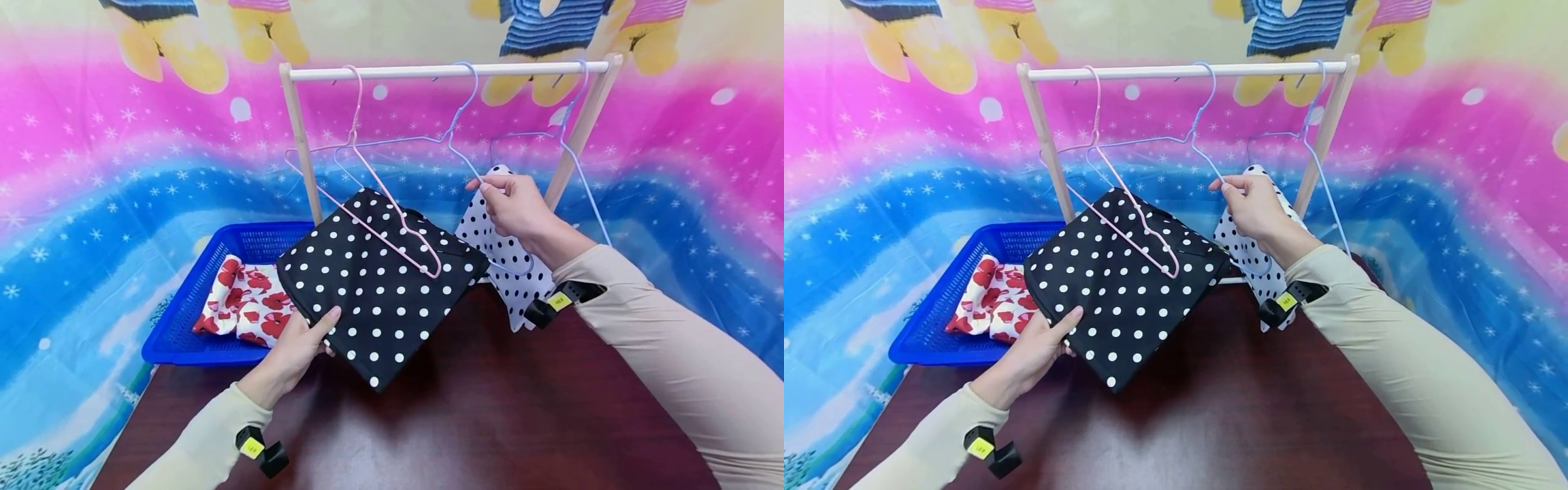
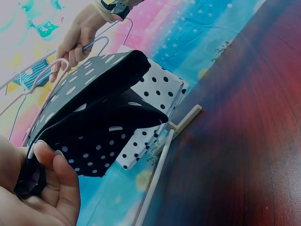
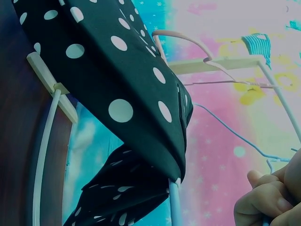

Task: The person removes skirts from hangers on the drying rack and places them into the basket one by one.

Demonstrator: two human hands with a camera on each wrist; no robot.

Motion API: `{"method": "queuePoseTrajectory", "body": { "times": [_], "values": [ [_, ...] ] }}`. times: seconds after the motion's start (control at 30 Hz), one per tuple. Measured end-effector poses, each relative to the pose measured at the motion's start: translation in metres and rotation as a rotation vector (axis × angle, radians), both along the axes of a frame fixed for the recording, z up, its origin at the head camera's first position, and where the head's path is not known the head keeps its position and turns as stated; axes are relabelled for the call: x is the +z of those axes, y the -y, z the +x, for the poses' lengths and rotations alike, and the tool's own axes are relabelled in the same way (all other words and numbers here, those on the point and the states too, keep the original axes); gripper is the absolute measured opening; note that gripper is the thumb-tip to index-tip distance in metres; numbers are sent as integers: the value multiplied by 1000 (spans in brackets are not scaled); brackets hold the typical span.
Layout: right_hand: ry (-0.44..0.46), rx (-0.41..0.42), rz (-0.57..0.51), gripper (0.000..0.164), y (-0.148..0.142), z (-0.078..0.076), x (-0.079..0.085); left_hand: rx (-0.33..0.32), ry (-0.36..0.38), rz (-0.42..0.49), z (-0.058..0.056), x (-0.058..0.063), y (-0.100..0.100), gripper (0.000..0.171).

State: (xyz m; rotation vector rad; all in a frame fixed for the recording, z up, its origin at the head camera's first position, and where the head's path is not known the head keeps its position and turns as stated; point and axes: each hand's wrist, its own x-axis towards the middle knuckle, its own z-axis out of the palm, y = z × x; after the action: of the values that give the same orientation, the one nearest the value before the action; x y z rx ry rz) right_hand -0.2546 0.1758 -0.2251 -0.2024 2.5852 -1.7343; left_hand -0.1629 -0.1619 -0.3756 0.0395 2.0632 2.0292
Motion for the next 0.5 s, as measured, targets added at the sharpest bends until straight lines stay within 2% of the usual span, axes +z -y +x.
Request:
{"method": "queuePoseTrajectory", "body": {
  "times": [0.5],
  "values": [
    [4,-13,31,33,-5,-2,0,-36,-17,-11,0,1,9,40]
  ]
}}
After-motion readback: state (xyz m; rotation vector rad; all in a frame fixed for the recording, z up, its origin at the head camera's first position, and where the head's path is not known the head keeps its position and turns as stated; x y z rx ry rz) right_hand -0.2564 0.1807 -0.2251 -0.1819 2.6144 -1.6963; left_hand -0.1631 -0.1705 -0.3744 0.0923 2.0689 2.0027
